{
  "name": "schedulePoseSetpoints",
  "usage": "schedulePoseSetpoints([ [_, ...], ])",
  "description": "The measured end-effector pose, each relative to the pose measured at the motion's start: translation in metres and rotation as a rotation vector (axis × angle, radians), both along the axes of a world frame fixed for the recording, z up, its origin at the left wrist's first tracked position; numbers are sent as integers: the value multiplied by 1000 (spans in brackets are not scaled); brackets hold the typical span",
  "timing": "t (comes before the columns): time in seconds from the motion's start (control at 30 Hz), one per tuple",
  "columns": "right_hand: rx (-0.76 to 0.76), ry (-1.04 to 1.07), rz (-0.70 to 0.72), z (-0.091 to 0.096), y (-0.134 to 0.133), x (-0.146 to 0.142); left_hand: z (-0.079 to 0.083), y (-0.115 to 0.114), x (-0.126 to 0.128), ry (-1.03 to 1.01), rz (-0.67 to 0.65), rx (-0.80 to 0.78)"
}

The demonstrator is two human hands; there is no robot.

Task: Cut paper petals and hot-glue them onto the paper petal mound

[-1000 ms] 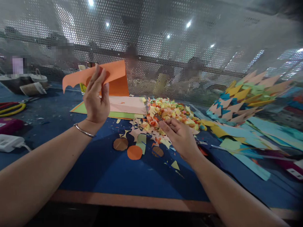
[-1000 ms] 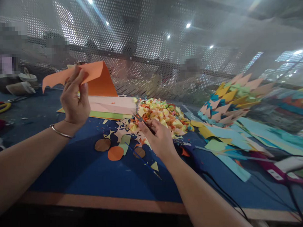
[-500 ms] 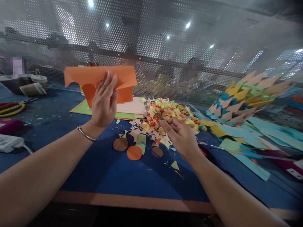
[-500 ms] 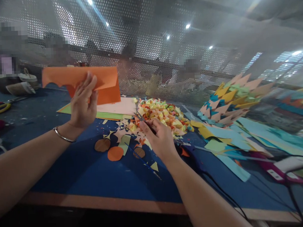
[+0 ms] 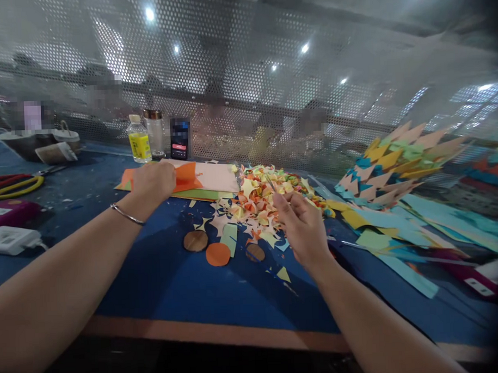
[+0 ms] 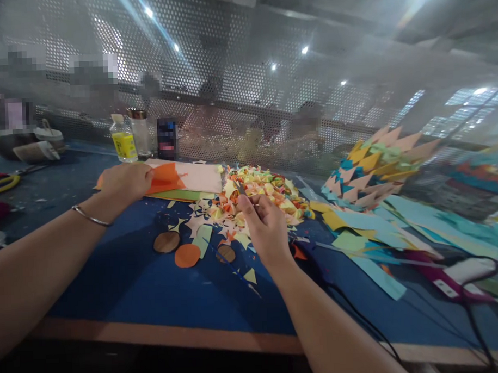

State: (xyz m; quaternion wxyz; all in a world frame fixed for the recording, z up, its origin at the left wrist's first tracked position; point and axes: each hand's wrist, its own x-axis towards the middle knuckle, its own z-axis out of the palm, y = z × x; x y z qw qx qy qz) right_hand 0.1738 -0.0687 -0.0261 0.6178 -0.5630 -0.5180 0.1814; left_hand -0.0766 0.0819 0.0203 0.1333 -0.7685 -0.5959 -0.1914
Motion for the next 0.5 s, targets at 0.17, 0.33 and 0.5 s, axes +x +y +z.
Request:
schedulePoseSetpoints([
  [0.17,39,21,-23,0,1,2,8,5,-15,-169,-44,378],
  [0.33,49,-1,-25,-1,1,2,8,8,-19,-214,-78,536],
  [0.5,29,-2,-38,-3,3,2,41,16,-23,-250,-33,552],
])
